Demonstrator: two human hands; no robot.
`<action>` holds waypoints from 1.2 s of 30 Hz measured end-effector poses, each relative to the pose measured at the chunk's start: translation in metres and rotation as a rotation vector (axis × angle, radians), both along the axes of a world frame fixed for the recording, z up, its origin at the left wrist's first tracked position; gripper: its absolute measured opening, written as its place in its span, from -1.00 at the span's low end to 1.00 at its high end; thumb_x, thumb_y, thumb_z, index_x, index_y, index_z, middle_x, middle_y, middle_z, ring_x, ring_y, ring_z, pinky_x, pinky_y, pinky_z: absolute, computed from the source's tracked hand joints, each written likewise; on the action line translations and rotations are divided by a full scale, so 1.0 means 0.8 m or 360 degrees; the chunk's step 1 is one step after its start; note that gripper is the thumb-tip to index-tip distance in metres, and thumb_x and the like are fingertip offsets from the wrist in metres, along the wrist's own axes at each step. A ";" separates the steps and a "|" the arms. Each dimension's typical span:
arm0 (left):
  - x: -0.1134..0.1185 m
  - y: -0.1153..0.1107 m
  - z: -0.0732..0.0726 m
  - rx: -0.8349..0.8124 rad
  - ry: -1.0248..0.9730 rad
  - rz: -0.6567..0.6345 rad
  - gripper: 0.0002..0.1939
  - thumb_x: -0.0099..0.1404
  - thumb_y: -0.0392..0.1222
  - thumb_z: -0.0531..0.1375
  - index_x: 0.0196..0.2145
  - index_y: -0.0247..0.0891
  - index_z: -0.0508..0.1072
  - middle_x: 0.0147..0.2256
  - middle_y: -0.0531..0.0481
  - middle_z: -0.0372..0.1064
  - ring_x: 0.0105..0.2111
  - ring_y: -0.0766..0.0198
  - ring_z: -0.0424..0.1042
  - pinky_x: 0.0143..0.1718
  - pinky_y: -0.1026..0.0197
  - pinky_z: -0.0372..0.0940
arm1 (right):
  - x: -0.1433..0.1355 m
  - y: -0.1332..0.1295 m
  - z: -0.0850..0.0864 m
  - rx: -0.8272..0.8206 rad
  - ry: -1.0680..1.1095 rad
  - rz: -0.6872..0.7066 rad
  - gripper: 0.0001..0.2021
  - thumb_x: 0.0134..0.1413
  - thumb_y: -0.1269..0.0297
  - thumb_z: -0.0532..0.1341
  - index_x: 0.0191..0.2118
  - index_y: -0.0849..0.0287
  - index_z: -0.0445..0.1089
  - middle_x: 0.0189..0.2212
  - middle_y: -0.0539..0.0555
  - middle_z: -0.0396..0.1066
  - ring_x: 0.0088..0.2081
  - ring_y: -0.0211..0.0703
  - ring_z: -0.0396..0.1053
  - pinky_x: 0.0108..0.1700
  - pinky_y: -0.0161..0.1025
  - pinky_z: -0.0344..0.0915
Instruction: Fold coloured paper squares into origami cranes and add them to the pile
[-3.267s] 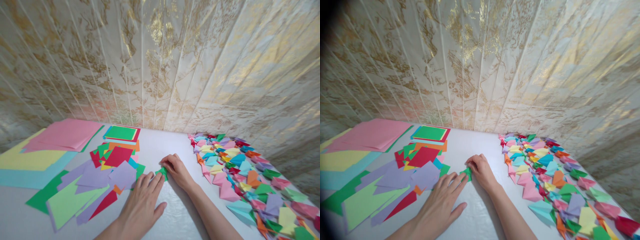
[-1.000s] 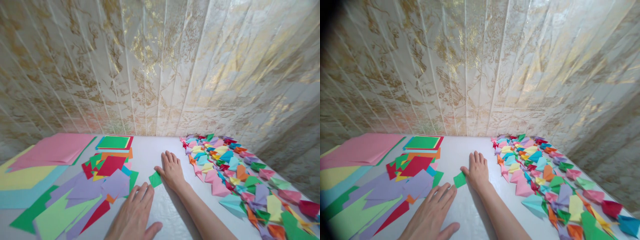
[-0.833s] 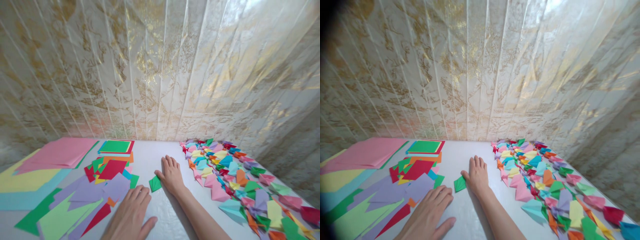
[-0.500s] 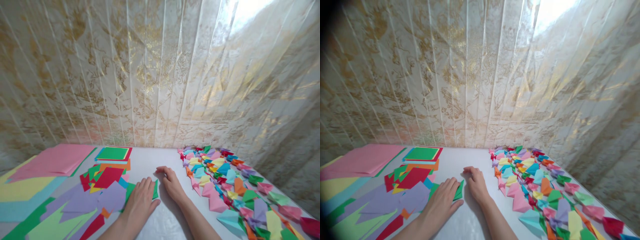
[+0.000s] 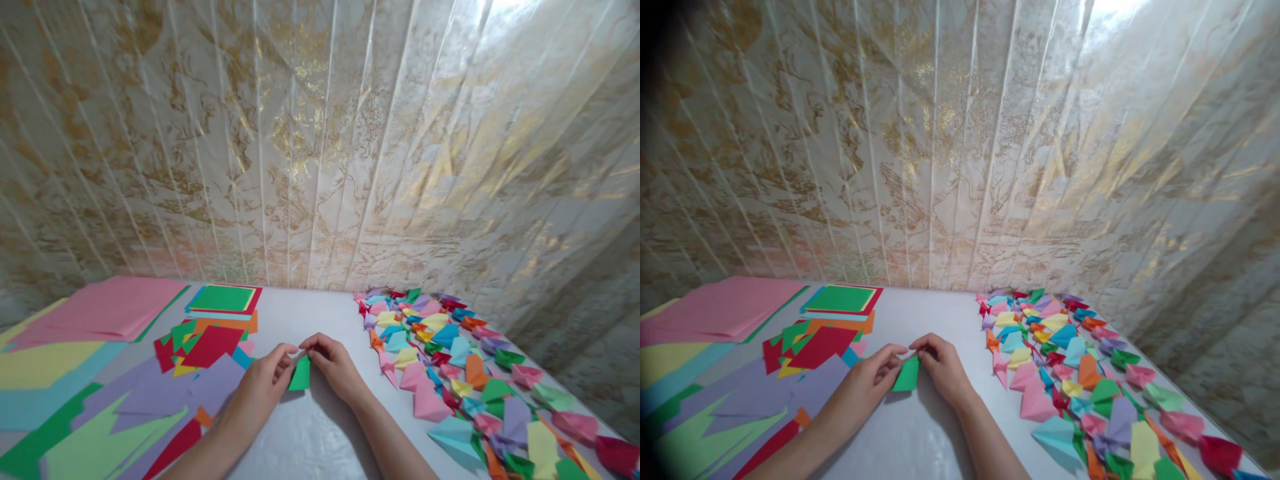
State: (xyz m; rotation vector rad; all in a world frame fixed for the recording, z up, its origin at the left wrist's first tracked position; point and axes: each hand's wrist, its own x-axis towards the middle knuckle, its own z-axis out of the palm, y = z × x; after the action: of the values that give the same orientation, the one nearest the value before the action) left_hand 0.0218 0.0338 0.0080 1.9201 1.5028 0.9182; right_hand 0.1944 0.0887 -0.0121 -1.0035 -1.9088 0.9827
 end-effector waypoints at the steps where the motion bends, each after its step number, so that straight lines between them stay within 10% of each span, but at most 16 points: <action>1: 0.001 -0.001 0.003 0.0137 0.0044 0.0003 -0.63 0.22 -0.46 -0.04 -0.10 -0.20 0.36 -0.18 -0.02 0.46 -0.16 0.20 0.47 -0.15 0.18 0.36 | -0.002 -0.002 -0.001 0.0016 -0.0013 0.0003 -0.74 0.06 0.52 0.07 -0.22 0.17 0.45 -0.33 0.03 0.50 -0.26 -0.15 0.44 -0.18 -0.27 0.35; 4: -0.002 -0.002 0.010 0.0437 0.0254 -0.0212 -0.54 0.02 -0.59 -0.04 -0.24 -0.18 0.39 -0.10 -0.03 0.39 -0.03 0.16 0.35 0.02 0.09 0.26 | -0.010 -0.007 -0.001 0.0077 -0.0077 0.0045 -0.73 0.01 0.57 0.08 -0.29 0.15 0.47 -0.35 0.00 0.49 -0.27 -0.16 0.42 -0.18 -0.29 0.32; 15: -0.035 0.004 -0.002 0.0080 0.0289 -0.0745 -0.57 0.18 -0.55 0.00 -0.11 -0.17 0.41 -0.06 -0.03 0.33 -0.05 0.22 0.36 0.02 0.20 0.25 | 0.001 -0.016 0.049 0.0226 -0.0610 0.0220 -0.63 -0.18 0.76 0.09 -0.35 0.15 0.42 -0.39 -0.02 0.40 -0.33 -0.22 0.38 -0.26 -0.35 0.26; 25: -0.039 0.005 0.001 -0.0071 0.0265 -0.0697 -0.64 0.20 -0.54 -0.03 -0.19 -0.22 0.40 -0.12 -0.05 0.30 -0.08 0.24 0.36 0.02 0.24 0.25 | -0.007 -0.037 0.023 0.0849 -0.1179 0.0351 -0.88 0.13 0.49 0.21 -0.26 0.12 0.37 -0.27 0.02 0.44 -0.25 -0.12 0.29 -0.20 -0.22 0.15; 36: -0.026 0.004 0.007 -0.0056 0.0622 -0.0622 -0.75 0.28 -0.48 0.06 -0.21 -0.22 0.43 -0.11 -0.03 0.36 -0.09 0.20 0.38 -0.02 0.18 0.28 | 0.000 -0.040 0.012 0.0693 -0.0916 0.0261 -0.77 -0.14 0.59 0.16 -0.33 0.14 0.30 -0.31 0.03 0.35 -0.24 -0.11 0.23 -0.18 -0.19 0.12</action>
State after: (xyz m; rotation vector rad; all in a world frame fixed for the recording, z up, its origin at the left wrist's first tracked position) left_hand 0.0013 0.0371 0.0134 2.3489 1.2549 0.3562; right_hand 0.1947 0.0567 -0.0029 -0.9370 -2.5657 0.3345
